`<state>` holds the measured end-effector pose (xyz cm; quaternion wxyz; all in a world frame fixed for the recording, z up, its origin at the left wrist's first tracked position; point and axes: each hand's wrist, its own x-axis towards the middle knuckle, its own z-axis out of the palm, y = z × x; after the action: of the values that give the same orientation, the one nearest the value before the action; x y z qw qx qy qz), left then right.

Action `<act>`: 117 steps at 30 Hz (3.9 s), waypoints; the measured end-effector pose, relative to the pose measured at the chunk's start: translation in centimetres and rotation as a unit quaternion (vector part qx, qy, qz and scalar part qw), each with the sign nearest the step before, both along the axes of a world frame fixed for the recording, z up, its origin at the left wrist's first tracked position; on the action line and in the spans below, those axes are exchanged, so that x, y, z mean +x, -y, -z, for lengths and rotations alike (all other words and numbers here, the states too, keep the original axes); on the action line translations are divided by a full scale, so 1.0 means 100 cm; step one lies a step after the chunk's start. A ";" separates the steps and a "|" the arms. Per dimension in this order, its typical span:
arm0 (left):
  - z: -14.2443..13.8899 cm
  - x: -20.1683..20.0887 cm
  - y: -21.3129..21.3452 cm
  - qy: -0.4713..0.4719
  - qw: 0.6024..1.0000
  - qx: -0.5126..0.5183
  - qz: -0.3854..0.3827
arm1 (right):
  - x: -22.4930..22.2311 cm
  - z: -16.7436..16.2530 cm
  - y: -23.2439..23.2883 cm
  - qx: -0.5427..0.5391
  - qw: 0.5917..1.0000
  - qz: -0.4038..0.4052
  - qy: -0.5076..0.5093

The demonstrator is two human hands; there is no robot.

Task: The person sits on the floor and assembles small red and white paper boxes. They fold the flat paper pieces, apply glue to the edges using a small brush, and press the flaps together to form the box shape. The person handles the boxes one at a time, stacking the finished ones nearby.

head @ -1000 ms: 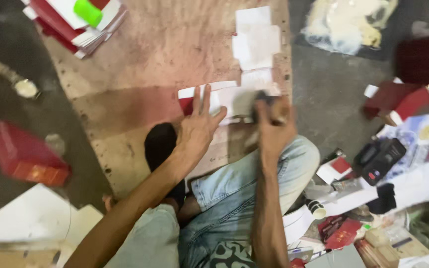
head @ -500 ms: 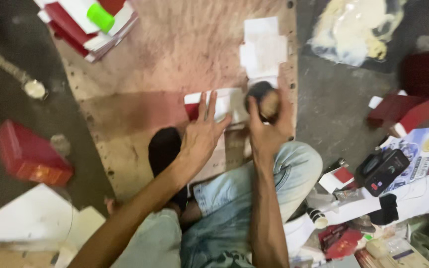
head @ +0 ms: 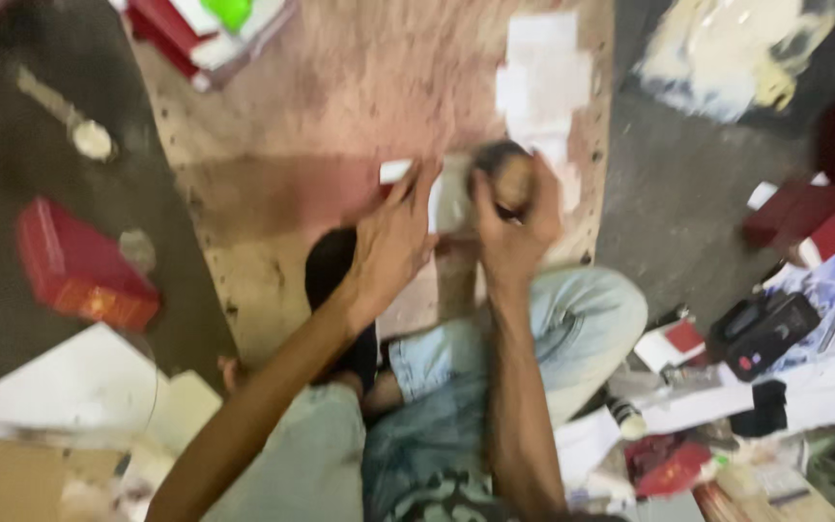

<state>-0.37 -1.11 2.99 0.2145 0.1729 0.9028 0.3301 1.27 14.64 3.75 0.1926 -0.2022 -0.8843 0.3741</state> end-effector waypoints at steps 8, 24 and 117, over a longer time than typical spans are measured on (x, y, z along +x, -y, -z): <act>0.003 0.000 0.010 -0.042 0.998 0.001 0.048 | 0.044 0.005 0.003 -0.119 0.985 0.038 0.120; -0.006 -0.046 -0.016 -0.174 0.978 -0.035 0.107 | 0.021 0.004 -0.024 0.245 0.901 -0.281 0.222; -0.010 0.048 0.097 0.253 0.828 0.342 -0.365 | 0.070 0.026 0.077 -0.146 0.950 -0.151 0.230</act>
<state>4.39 -10.83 4.00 0.2266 -0.1965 0.6436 0.7041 8.25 6.95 1.18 -0.1061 -0.1726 -0.8604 0.4676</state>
